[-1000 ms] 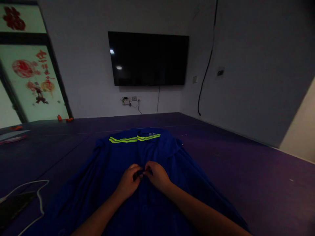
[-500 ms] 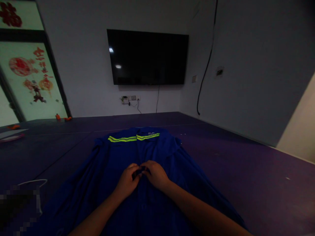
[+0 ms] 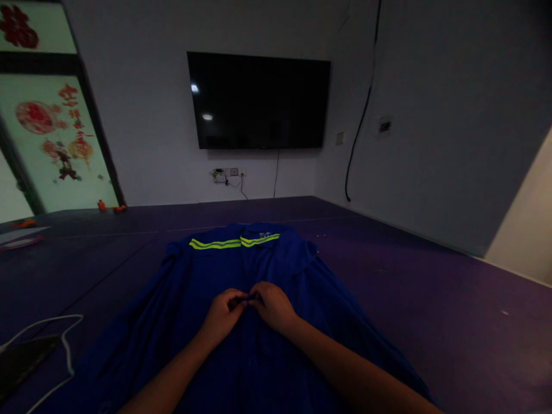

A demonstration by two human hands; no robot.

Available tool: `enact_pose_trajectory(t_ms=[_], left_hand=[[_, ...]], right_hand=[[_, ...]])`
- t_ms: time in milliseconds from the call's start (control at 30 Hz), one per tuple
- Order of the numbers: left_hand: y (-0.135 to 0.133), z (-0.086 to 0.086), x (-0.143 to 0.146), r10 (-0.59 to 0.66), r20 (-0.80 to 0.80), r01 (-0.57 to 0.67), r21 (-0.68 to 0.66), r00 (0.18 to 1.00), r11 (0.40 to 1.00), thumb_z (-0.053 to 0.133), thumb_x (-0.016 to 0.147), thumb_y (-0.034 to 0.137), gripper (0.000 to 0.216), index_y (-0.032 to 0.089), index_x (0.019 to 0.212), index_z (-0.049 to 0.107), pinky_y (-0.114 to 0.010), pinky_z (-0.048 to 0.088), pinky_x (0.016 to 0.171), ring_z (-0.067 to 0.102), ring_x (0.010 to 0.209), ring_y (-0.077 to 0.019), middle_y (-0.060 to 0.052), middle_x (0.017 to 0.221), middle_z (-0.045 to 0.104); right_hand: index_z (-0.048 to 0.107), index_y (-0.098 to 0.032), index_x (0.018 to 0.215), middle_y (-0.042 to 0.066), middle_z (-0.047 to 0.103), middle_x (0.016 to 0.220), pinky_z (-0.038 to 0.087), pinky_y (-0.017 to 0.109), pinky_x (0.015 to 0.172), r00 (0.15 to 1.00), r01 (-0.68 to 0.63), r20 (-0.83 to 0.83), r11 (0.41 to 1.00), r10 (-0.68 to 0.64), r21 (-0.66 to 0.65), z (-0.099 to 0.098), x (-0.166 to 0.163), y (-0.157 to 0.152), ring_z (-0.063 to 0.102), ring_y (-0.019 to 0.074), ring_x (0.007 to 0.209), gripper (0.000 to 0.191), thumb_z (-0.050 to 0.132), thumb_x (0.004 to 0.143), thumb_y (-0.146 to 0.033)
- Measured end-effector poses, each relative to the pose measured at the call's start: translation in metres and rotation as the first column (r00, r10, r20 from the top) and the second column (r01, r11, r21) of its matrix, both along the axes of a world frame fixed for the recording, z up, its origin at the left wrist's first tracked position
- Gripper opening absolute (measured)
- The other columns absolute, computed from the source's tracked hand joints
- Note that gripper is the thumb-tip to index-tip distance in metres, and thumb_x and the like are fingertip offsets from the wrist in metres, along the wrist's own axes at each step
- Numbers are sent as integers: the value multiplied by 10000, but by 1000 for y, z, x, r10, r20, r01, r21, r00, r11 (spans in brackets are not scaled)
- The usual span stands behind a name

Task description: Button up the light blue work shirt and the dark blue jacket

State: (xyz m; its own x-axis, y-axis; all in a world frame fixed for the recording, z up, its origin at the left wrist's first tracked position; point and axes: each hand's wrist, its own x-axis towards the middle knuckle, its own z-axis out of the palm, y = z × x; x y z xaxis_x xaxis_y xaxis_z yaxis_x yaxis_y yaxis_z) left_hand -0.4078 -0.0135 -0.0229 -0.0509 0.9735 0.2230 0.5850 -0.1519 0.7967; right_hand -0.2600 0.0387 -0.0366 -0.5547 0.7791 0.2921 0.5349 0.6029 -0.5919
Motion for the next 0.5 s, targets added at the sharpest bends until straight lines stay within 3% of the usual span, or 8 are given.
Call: enact_pose_trajectory(t_ms=[200, 500], left_hand=[[0, -2, -3, 44, 125, -37, -60, 991, 997, 542, 700, 307, 275, 136, 880, 661, -302, 458, 719, 602, 797, -191, -74, 853, 682], [1, -3, -3, 67, 163, -51, -97, 984, 994, 522, 714, 360, 320, 134, 900, 653, -265, 436, 622, 592, 712, -172, -57, 764, 672]], right_hand=[[605, -188, 883, 31, 623, 901, 374, 244, 749, 1000, 4, -18, 1000, -4, -12, 0, 0, 1, 558, 150, 863, 138, 566, 752, -209], [607, -192, 868, 27, 627, 900, 379, 240, 752, 1000, 16, -13, 1000, -16, -4, -1, -1, 2, 565, 152, 861, 122, 573, 752, -212]])
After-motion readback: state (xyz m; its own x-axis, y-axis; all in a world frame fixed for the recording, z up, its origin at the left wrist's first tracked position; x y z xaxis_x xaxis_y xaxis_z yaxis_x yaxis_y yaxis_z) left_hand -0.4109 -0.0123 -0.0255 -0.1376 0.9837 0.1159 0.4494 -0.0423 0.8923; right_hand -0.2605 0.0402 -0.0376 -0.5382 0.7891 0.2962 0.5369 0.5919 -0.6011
